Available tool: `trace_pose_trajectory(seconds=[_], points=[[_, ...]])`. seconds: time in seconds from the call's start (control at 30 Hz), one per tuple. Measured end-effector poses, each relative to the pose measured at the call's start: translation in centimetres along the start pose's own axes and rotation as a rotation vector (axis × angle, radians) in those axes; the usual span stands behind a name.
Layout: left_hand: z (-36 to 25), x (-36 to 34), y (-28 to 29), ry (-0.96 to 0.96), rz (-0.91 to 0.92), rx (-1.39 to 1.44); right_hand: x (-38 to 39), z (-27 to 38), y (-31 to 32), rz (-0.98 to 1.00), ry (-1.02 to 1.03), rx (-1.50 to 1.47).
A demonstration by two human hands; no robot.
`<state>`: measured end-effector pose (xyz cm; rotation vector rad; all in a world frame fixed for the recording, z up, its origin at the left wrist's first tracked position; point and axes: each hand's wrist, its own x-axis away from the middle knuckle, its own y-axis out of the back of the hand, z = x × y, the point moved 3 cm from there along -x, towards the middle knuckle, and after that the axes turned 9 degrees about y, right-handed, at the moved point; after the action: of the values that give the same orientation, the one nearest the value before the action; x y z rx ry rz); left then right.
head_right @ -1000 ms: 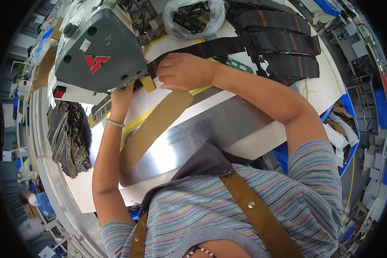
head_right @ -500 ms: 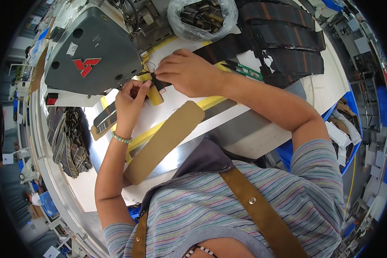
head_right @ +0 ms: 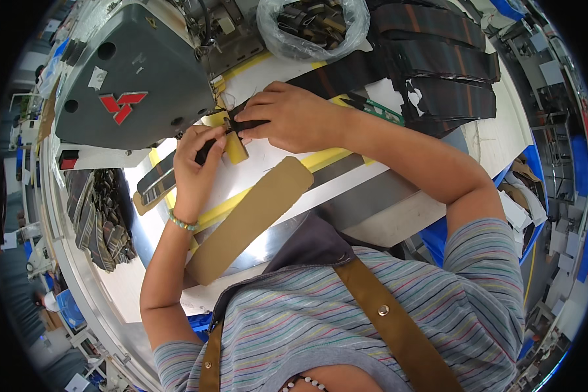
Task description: The recorder is using an industrial sewing machine to assemble leather or fabric components for goods.
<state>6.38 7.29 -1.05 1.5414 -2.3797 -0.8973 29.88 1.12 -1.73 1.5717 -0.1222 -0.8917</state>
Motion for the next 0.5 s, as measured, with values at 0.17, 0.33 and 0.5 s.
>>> trace_pose_trajectory(seconds=[0.17,0.33,0.5], points=[[-1.7,0.9,0.2,-0.275,0.119,-0.387,-0.3,0.2,0.2,0.006,0.003,-0.018],[-2.0,0.8,0.1,-0.406,0.128,-0.604,-0.1,1.0,0.5,-0.055,-0.087,-0.012],[-1.8,0.9,-0.1,-0.397,0.15,-0.667,-0.1,0.8,0.2,-0.127,-0.045,-0.001]])
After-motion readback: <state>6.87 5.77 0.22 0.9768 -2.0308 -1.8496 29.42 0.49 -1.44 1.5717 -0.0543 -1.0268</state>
